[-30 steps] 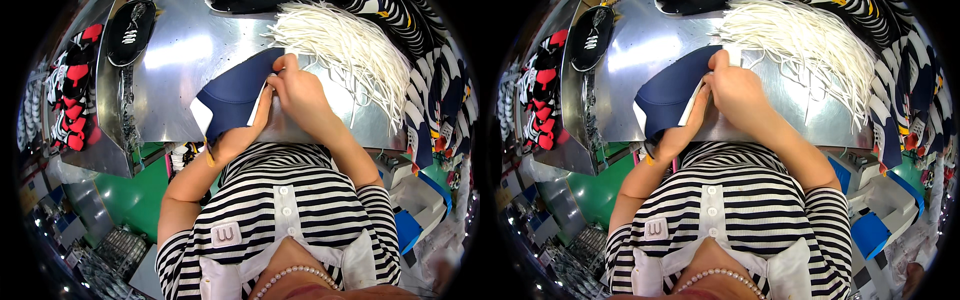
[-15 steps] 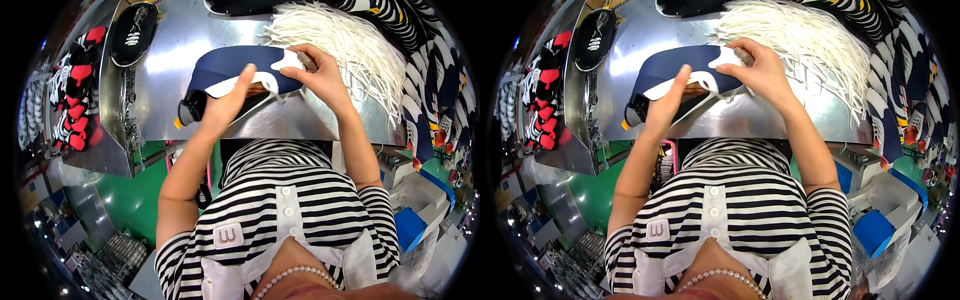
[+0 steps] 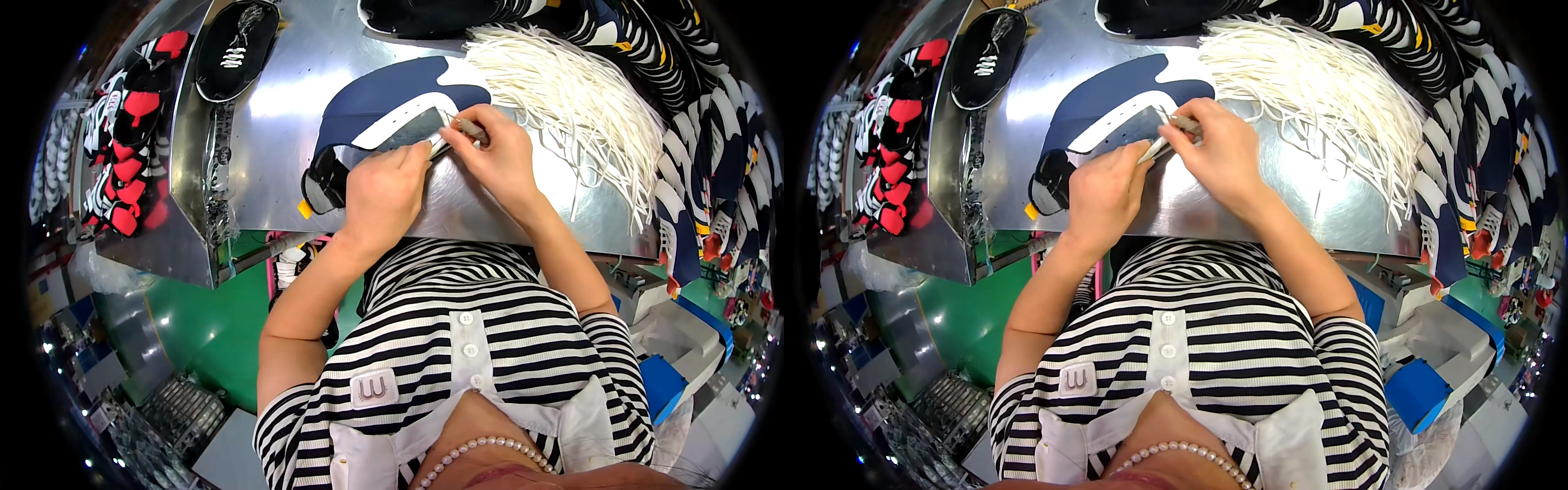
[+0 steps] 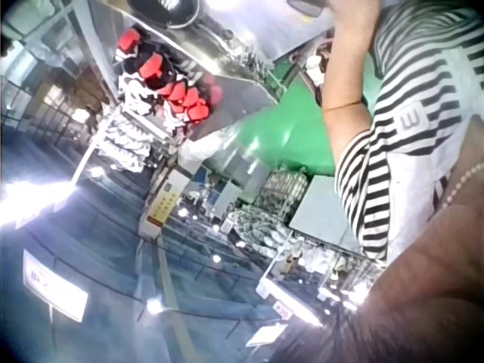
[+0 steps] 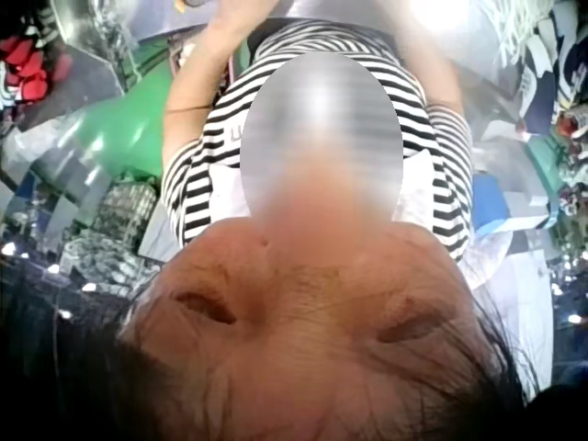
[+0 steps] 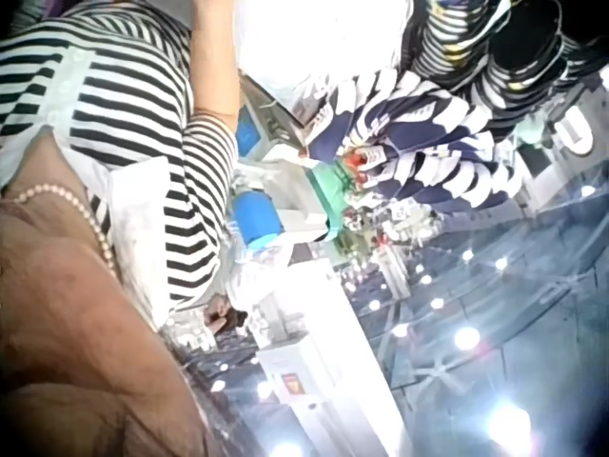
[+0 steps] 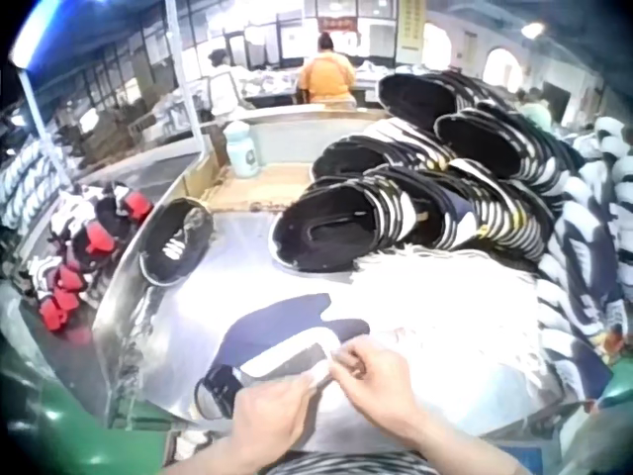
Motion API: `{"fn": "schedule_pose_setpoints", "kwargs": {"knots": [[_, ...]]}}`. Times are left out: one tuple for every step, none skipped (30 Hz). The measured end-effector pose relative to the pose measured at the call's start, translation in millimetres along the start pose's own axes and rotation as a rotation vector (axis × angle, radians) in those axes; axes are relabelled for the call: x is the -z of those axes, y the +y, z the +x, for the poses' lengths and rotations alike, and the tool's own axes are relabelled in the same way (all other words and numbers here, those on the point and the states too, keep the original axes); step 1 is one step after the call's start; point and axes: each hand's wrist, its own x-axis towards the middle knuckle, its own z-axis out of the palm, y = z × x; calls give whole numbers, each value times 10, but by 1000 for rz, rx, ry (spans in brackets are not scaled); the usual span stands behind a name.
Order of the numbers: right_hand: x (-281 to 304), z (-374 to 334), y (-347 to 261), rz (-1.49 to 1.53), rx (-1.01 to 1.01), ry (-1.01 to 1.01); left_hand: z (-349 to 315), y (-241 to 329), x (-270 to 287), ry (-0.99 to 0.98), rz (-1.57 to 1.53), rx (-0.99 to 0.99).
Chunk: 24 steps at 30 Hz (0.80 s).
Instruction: The person laces several sneaker uppers by hand, threading white laces through the eyelets and tying them off. The person works through the uppers one at a time on a metal workstation.
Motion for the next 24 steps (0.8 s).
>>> {"fn": "schedule_pose_setpoints", "kwargs": {"knots": [[-14, 35, -14, -56, 7, 7, 23, 7, -26, 23, 11, -3], [-4, 66, -40, -16, -14, -31, 46, 14, -17, 42, 33, 7], [16, 89, -56, 20, -41, -64, 69, 14, 3, 56, 49, 14], [30, 101, -87, 16, -31, -66, 89, 8, 31, 70, 65, 21], [87, 99, -137, -43, 2, -110, 97, -25, 77, 58, 51, 57], [145, 99, -198, -89, 5, -207, 111, -87, 120, 146, 73, 12], [194, 80, -211, -136, -3, -298, 147, -140, 130, 227, 87, -40], [187, 4, -184, -52, 24, -287, 175, -140, 158, 215, 22, 56], [223, -81, -120, -32, 86, -284, 223, -117, 220, 200, -42, 148], [280, -159, -45, -10, 154, -284, 304, -93, 358, 179, -145, 250], [360, -247, 30, 9, 223, -284, 369, -160, 420, 231, -197, 253], [452, -349, 89, -46, 285, -288, 430, -188, 563, 265, -235, 278], [554, -463, 133, -83, 246, -324, 473, -211, 713, 269, -292, 343], [665, -586, 182, -122, 207, -360, 500, -296, 821, 300, -357, 349], [766, -726, 266, -156, 187, -408, 526, -351, 955, 356, -389, 362], [854, -860, 338, -194, 159, -453, 592, -335, 1067, 446, -406, 366], [955, -976, 332, -113, 38, -511, 630, -365, 1171, 491, -417, 346], [1078, -1076, 272, -31, -84, -563, 641, -310, 1189, 400, -442, 356], [1128, -1130, 252, 52, -206, -615, 636, -246, 1171, 310, -465, 368], [1099, -1150, 301, 179, -116, -533, 578, -224, 1008, 146, -405, 364], [1080, -1160, 296, 311, -10, -451, 483, -156, 876, -8, -328, 357], [1019, -1155, 326, 444, 90, -368, 405, -120, 685, -157, -260, 266], [1012, -1077, 210, 471, -165, -322, 359, -120, 457, -314, -203, 171], [919, -985, 167, 532, -318, -207, 305, -118, 270, -371, -196, 203]]}}
